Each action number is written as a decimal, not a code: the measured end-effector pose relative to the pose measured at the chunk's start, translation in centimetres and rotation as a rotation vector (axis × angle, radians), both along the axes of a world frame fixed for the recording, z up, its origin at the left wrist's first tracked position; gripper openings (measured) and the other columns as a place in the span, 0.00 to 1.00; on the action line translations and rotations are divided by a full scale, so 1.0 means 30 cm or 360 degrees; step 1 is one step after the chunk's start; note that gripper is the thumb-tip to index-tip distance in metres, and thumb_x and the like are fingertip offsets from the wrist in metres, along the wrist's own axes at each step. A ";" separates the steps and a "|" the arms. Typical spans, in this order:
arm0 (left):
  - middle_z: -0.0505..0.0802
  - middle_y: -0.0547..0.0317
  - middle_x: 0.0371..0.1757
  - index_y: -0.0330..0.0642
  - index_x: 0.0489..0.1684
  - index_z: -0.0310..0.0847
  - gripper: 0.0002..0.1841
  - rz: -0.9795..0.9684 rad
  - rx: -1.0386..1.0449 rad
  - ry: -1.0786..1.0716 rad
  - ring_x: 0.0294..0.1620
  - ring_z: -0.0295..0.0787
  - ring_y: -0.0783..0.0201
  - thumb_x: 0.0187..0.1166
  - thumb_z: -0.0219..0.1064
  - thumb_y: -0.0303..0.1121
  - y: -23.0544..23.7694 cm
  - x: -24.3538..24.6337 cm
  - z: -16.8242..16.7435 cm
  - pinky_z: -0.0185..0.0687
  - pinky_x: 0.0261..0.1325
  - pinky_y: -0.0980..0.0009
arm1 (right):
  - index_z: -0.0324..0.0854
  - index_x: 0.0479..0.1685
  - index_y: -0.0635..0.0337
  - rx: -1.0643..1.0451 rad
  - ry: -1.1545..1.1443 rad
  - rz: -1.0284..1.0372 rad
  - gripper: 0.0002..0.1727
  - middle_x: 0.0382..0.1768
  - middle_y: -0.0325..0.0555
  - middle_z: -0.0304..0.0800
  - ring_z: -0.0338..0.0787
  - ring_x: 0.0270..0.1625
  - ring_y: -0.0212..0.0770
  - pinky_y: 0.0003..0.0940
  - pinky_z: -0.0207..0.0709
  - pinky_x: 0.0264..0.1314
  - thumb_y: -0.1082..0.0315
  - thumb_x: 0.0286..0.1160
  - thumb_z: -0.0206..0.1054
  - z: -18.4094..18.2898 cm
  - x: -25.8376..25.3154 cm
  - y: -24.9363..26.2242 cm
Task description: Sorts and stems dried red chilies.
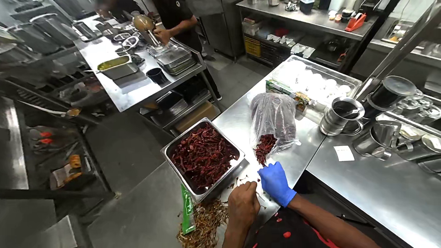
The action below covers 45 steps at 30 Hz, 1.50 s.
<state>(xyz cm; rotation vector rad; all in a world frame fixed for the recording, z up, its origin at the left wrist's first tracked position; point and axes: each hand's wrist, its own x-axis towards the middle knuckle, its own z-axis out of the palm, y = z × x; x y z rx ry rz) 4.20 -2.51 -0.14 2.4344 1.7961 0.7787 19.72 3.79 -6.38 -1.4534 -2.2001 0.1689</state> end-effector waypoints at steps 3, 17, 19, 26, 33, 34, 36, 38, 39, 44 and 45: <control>0.91 0.60 0.27 0.44 0.30 0.90 0.14 0.0056 0.0052 -0.0154 0.27 0.90 0.60 0.79 0.57 0.35 0.000 -0.048 0.078 0.87 0.29 0.59 | 0.86 0.23 0.51 -0.0616 0.0018 -0.0160 0.21 0.22 0.42 0.86 0.88 0.33 0.46 0.51 0.78 0.44 0.52 0.83 0.58 -0.130 0.107 0.067; 0.91 0.46 0.62 0.41 0.64 0.88 0.19 0.0359 -0.0153 -0.0324 0.64 0.88 0.45 0.84 0.61 0.42 0.110 -0.256 -0.024 0.82 0.68 0.43 | 0.91 0.41 0.50 -0.0574 0.0057 -0.0371 0.19 0.40 0.47 0.90 0.88 0.48 0.52 0.56 0.80 0.50 0.44 0.71 0.72 -0.269 0.077 0.150; 0.94 0.54 0.57 0.43 0.60 0.90 0.16 0.0252 -0.0319 -0.0586 0.58 0.92 0.57 0.84 0.63 0.40 0.107 -0.186 -0.078 0.87 0.64 0.52 | 0.92 0.38 0.50 -0.0587 0.0149 -0.0216 0.11 0.39 0.45 0.92 0.90 0.47 0.49 0.54 0.80 0.53 0.55 0.77 0.69 -0.262 0.060 0.149; 0.98 0.61 0.48 0.45 0.55 0.92 0.14 0.0367 -0.0799 -0.1268 0.51 0.95 0.67 0.85 0.66 0.41 0.105 -0.001 -0.191 0.91 0.62 0.60 | 0.91 0.33 0.48 -0.0460 0.0530 0.0233 0.14 0.32 0.35 0.90 0.88 0.41 0.36 0.42 0.79 0.53 0.54 0.80 0.64 -0.108 0.001 -0.001; 0.97 0.62 0.44 0.43 0.50 0.90 0.10 0.0237 -0.0341 -0.1473 0.47 0.95 0.65 0.87 0.62 0.32 0.098 -0.011 -0.105 0.92 0.55 0.63 | 0.94 0.41 0.49 -0.0788 0.1129 0.0244 0.19 0.35 0.33 0.92 0.88 0.42 0.31 0.34 0.82 0.50 0.50 0.87 0.59 -0.005 0.060 -0.008; 0.97 0.61 0.44 0.43 0.50 0.90 0.10 0.0217 -0.0344 -0.1492 0.48 0.95 0.64 0.87 0.62 0.31 0.093 -0.017 -0.090 0.93 0.57 0.63 | 0.93 0.41 0.53 -0.0949 0.1324 0.0243 0.21 0.33 0.35 0.90 0.87 0.38 0.32 0.33 0.81 0.46 0.53 0.89 0.55 0.023 0.063 -0.001; 0.97 0.61 0.44 0.43 0.49 0.91 0.10 0.0176 -0.0349 -0.1475 0.48 0.96 0.63 0.86 0.61 0.30 0.082 -0.027 -0.071 0.93 0.57 0.63 | 0.88 0.37 0.59 -0.1181 0.1619 0.0313 0.27 0.28 0.39 0.86 0.82 0.34 0.35 0.33 0.76 0.43 0.54 0.93 0.46 0.063 0.059 0.012; 0.97 0.62 0.43 0.43 0.49 0.91 0.10 0.0125 -0.0345 -0.1424 0.47 0.95 0.65 0.85 0.62 0.29 0.076 -0.031 -0.066 0.93 0.57 0.64 | 0.84 0.30 0.60 -0.1312 0.1719 0.0246 0.25 0.25 0.41 0.83 0.82 0.32 0.36 0.33 0.77 0.42 0.53 0.92 0.52 0.092 0.040 0.022; 0.97 0.63 0.43 0.43 0.50 0.90 0.10 0.0117 -0.0348 -0.1390 0.46 0.95 0.66 0.85 0.62 0.30 0.073 -0.028 -0.064 0.93 0.57 0.65 | 0.83 0.25 0.60 -0.1318 0.1733 0.0174 0.25 0.22 0.41 0.81 0.80 0.30 0.36 0.33 0.76 0.39 0.53 0.90 0.56 0.102 0.025 0.026; 0.95 0.66 0.41 0.46 0.56 0.90 0.12 0.0125 -0.0474 -0.1263 0.40 0.93 0.68 0.84 0.64 0.38 0.072 -0.002 -0.031 0.93 0.49 0.67 | 0.81 0.21 0.57 -0.1228 0.1627 0.0057 0.27 0.19 0.41 0.76 0.75 0.25 0.36 0.33 0.69 0.31 0.49 0.88 0.59 0.110 -0.001 0.026; 0.95 0.68 0.37 0.47 0.47 0.92 0.10 0.0147 -0.0474 -0.1219 0.37 0.92 0.70 0.83 0.66 0.39 0.074 0.007 -0.022 0.92 0.45 0.69 | 0.82 0.22 0.57 -0.1217 0.1590 0.0064 0.27 0.19 0.41 0.77 0.76 0.25 0.36 0.33 0.70 0.31 0.48 0.88 0.59 0.114 0.000 0.023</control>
